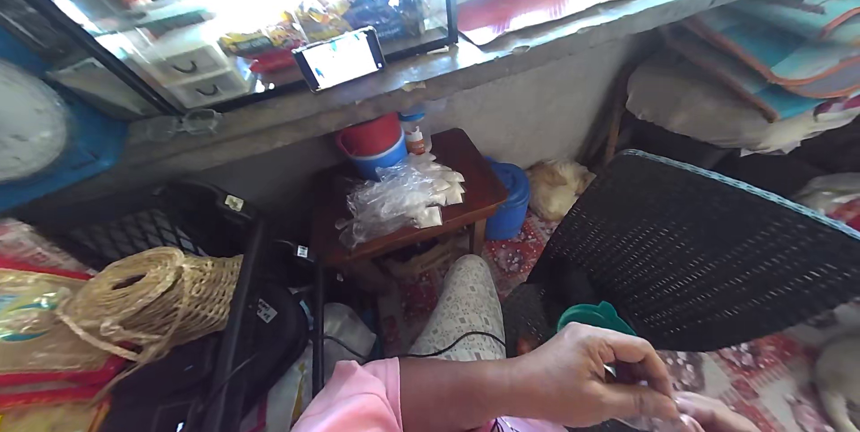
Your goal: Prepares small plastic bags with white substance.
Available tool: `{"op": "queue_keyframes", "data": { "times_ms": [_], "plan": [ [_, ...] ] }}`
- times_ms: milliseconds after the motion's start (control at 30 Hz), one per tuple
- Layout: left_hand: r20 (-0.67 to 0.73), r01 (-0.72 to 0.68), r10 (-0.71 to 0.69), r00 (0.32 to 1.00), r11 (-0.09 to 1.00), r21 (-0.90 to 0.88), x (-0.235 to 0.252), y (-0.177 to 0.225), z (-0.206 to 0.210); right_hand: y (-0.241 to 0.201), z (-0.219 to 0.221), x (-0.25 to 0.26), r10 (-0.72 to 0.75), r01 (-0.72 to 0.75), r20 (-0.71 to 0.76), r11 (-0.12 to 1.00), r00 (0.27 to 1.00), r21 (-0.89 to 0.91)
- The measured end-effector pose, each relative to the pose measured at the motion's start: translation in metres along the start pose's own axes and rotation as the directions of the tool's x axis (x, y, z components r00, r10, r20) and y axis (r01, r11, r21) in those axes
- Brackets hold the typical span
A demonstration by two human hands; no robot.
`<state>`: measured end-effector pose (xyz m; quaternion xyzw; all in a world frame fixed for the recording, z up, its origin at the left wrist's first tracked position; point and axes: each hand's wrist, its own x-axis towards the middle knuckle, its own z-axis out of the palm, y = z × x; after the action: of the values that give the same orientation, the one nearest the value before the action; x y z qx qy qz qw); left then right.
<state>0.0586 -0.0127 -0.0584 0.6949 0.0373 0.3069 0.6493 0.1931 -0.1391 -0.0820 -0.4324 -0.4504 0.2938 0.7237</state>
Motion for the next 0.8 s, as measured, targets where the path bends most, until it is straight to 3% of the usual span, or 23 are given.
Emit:
{"op": "queue_keyframes", "data": {
  "times_ms": [467, 800],
  "plan": [
    [0.043, -0.028, 0.022, 0.999, 0.989, 0.142, 0.001, 0.0, 0.0, -0.002, -0.002, -0.004, -0.039, 0.045, 0.027, 0.963, 0.999, -0.266],
    [0.159, 0.038, -0.07, 0.985, 0.98, 0.197, 0.001, 0.005, 0.0, -0.003, 0.002, -0.002, -0.003, 0.003, -0.046, 1.0, 0.999, 0.004]
  ]
}}
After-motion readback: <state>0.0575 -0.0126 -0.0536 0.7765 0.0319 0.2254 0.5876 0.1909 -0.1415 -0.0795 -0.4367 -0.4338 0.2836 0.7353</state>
